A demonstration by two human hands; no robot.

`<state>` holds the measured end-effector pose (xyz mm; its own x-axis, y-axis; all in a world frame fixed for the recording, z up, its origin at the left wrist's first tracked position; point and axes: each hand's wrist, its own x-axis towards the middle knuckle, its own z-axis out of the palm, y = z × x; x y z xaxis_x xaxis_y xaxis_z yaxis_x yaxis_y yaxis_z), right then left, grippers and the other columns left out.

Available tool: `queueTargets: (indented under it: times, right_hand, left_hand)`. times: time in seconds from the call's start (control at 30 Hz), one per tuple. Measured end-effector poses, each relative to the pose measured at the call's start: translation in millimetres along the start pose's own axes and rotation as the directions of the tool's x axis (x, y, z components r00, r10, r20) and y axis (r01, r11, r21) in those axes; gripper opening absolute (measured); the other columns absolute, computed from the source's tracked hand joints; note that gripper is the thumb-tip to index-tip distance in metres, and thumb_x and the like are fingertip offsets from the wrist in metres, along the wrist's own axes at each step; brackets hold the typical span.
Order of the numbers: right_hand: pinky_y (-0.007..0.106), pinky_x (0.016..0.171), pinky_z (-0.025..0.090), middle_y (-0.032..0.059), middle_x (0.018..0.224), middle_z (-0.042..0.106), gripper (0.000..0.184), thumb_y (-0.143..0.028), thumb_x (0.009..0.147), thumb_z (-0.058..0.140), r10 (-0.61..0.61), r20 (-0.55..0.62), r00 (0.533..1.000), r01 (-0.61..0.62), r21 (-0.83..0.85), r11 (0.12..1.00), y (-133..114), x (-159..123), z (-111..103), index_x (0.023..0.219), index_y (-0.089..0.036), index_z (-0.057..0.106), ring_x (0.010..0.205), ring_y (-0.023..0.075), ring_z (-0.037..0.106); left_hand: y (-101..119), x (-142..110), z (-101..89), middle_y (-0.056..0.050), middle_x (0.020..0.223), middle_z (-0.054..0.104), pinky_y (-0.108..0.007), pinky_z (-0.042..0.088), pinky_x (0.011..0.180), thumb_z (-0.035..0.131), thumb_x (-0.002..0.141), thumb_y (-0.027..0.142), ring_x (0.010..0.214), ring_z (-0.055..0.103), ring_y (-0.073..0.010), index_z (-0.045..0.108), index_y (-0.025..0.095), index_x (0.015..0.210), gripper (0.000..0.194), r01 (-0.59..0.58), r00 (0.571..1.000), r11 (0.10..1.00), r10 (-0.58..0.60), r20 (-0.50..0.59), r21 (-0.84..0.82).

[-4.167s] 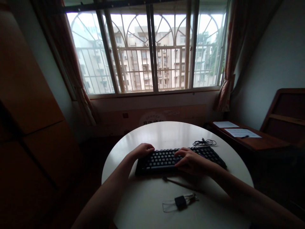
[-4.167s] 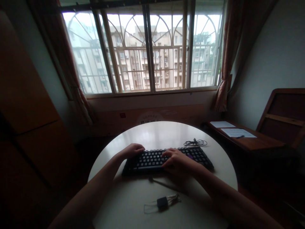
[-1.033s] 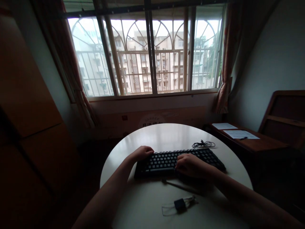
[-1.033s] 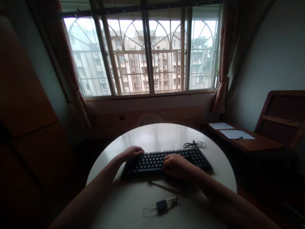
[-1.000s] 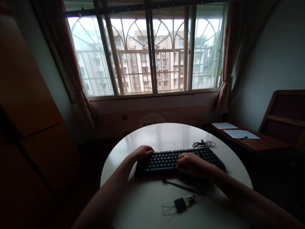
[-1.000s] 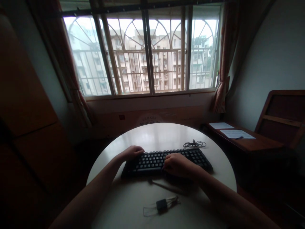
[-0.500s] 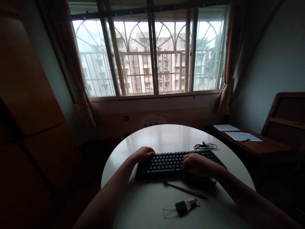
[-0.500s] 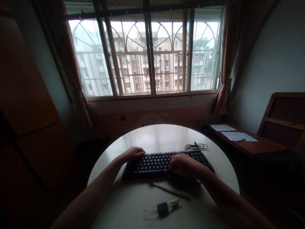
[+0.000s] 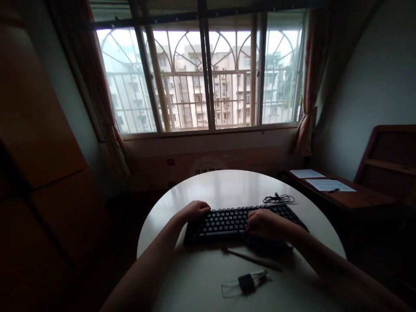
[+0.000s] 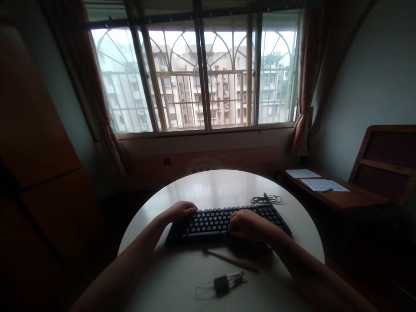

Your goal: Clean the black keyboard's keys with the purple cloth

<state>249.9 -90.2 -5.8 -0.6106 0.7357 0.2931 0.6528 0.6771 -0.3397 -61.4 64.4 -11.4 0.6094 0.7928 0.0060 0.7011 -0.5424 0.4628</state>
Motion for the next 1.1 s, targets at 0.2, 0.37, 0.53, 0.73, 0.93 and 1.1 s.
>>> queueTargets:
  times: [0.2, 0.37, 0.53, 0.73, 0.93, 1.1]
  right_hand:
    - [0.020, 0.064, 0.043, 0.0009, 0.080, 0.067, 0.009, -0.013, 0.077, 0.067, 0.027, 0.004, 1.000, -0.027, 0.024, 0.999, 0.4, -1.1, -1.7, 0.077, -0.017, 0.074, 0.069, 0.0117, 0.061]
    - [0.020, 0.066, 0.044, 0.0017, 0.082, 0.068, 0.013, -0.014, 0.080, 0.065, -0.001, -0.009, 1.000, 0.001, 0.025, 1.000, 0.4, 2.1, 7.5, 0.083, -0.019, 0.076, 0.072, 0.0125, 0.062]
    - [0.020, 0.068, 0.045, 0.0012, 0.082, 0.069, 0.012, -0.013, 0.077, 0.066, 0.013, 0.017, 1.000, -0.013, 0.036, 0.999, -1.2, 0.5, 0.4, 0.082, -0.019, 0.076, 0.074, 0.0128, 0.063]
    - [0.020, 0.064, 0.043, 0.0009, 0.079, 0.067, 0.009, -0.012, 0.076, 0.066, 0.058, 0.028, 0.998, -0.059, 0.029, 0.998, 0.1, -1.9, -3.7, 0.076, -0.017, 0.074, 0.069, 0.0122, 0.061]
    - [0.020, 0.067, 0.044, 0.0016, 0.081, 0.068, 0.012, -0.015, 0.081, 0.065, 0.008, -0.003, 1.000, -0.008, 0.020, 1.000, -2.3, 3.3, 8.4, 0.083, -0.019, 0.076, 0.073, 0.0128, 0.062]
    - [0.021, 0.069, 0.046, 0.0018, 0.082, 0.070, 0.012, -0.015, 0.078, 0.067, 0.041, 0.024, 0.999, -0.042, 0.038, 0.998, -1.7, 0.1, -0.3, 0.084, -0.019, 0.077, 0.074, 0.0139, 0.064]
  left_hand:
    - [0.8, 0.0, -0.5, -0.006, 0.101, 0.075, -0.027, 0.048, 0.081, 0.051, 0.086, 0.044, 0.093, 0.067, -0.0228, 0.075, 0.017, 0.104, 0.040, 0.014, 1.000, 1.000, -0.014, 0.003, 0.008]
    - [0.8, 0.9, -0.1, -0.005, 0.102, 0.075, -0.027, 0.047, 0.081, 0.051, 0.087, 0.043, 0.093, 0.066, -0.0221, 0.075, 0.018, 0.105, 0.039, 0.015, 1.000, 1.000, -0.015, 0.006, 0.018]
    - [0.0, 0.9, -0.3, -0.005, 0.101, 0.075, -0.027, 0.048, 0.080, 0.051, 0.087, 0.042, 0.093, 0.067, -0.0226, 0.075, 0.018, 0.103, 0.037, 0.018, 1.000, 1.000, -0.018, 0.000, 0.010]
    - [-1.6, 1.0, 0.3, -0.006, 0.101, 0.075, -0.028, 0.048, 0.081, 0.051, 0.087, 0.043, 0.094, 0.067, -0.0229, 0.075, 0.018, 0.103, 0.038, -0.002, 1.000, 1.000, 0.002, -0.002, 0.016]
    - [-1.9, 2.9, 2.1, -0.005, 0.101, 0.075, -0.027, 0.047, 0.082, 0.050, 0.087, 0.042, 0.093, 0.066, -0.0223, 0.075, 0.018, 0.103, 0.038, 0.000, 1.000, 1.000, 0.000, -0.005, 0.026]
    - [-3.6, 3.4, 2.2, -0.005, 0.100, 0.075, -0.027, 0.047, 0.080, 0.051, 0.086, 0.043, 0.092, 0.067, -0.0218, 0.075, 0.018, 0.103, 0.038, 0.013, 1.000, 1.000, -0.013, -0.008, 0.021]
